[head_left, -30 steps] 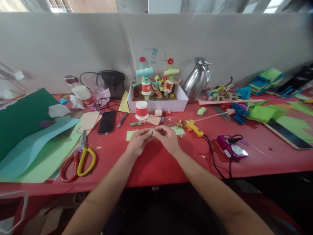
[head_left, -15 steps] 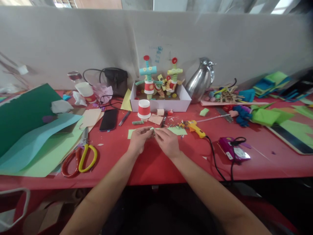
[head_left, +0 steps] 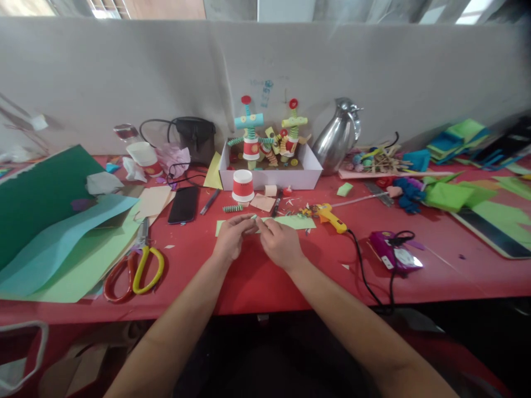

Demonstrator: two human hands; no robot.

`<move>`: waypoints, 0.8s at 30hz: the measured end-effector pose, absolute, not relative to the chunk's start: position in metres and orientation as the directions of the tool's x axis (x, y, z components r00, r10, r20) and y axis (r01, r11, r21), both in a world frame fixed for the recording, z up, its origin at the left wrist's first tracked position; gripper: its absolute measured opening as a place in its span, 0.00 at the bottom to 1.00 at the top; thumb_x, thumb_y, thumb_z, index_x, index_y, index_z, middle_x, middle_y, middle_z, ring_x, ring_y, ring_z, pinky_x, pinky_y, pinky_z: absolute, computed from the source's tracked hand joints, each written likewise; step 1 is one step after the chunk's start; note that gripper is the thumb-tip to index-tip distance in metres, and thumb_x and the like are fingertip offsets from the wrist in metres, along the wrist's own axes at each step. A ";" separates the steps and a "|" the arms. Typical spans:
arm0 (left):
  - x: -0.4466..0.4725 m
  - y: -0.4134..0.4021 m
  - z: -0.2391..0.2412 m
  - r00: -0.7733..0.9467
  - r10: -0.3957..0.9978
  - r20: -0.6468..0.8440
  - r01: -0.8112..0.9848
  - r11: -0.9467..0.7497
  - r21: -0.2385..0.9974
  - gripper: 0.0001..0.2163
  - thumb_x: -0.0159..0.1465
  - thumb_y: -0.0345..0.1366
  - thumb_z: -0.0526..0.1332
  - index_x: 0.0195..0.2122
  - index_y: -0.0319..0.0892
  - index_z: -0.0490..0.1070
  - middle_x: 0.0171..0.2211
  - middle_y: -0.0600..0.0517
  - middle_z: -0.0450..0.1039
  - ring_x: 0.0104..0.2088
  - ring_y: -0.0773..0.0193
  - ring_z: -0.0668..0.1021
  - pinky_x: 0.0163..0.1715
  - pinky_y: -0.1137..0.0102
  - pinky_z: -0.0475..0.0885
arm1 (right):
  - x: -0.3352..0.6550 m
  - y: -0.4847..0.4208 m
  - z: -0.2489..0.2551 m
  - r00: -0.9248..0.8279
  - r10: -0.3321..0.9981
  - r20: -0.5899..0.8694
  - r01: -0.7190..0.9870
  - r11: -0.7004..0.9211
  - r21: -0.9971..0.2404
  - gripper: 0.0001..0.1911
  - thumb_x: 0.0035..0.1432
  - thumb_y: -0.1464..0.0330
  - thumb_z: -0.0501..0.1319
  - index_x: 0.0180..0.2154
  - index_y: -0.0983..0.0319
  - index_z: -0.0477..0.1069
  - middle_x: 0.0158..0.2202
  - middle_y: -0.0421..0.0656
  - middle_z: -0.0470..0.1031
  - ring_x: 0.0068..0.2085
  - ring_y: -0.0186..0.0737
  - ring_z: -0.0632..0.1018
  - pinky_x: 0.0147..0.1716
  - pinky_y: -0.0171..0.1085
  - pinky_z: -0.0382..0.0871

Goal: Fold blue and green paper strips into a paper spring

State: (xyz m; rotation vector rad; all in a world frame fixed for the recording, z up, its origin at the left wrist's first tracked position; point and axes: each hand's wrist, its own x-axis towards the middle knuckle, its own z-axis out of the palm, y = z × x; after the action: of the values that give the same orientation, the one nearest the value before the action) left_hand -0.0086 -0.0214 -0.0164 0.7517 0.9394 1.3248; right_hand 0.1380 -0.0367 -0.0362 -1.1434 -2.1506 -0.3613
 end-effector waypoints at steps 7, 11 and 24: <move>-0.010 -0.020 -0.018 0.001 0.990 -0.142 -0.471 0.125 0.873 0.12 0.45 0.34 0.74 0.30 0.35 0.79 0.28 0.48 0.79 0.31 0.65 0.79 0.43 0.67 0.74 | 0.138 -0.032 -0.036 -0.159 0.760 0.630 0.505 0.611 -0.609 0.18 0.61 0.72 0.55 0.51 0.58 0.74 0.39 0.45 0.76 0.36 0.36 0.76 0.33 0.34 0.70; -0.011 -0.019 -0.018 0.025 0.987 -0.161 -0.460 0.154 0.874 0.10 0.46 0.32 0.73 0.29 0.35 0.78 0.28 0.48 0.79 0.32 0.64 0.80 0.43 0.66 0.75 | 0.142 -0.026 -0.028 -0.043 0.912 0.408 0.153 0.409 -0.899 0.11 0.58 0.67 0.59 0.40 0.59 0.78 0.35 0.43 0.77 0.31 0.35 0.75 0.29 0.34 0.69; -0.014 -0.020 -0.016 0.070 0.976 -0.206 -0.425 0.216 0.879 0.10 0.46 0.32 0.72 0.31 0.36 0.79 0.27 0.49 0.78 0.29 0.66 0.78 0.42 0.65 0.76 | 0.150 -0.022 -0.030 -0.183 0.749 0.637 0.340 0.656 -0.673 0.13 0.62 0.71 0.56 0.43 0.57 0.77 0.38 0.44 0.76 0.39 0.37 0.76 0.37 0.36 0.72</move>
State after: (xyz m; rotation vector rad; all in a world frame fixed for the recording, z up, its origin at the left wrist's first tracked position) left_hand -0.0136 -0.0197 -0.0163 0.7378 0.9590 1.2123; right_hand 0.1504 -0.0219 -0.0297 -0.8759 -1.7804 0.4661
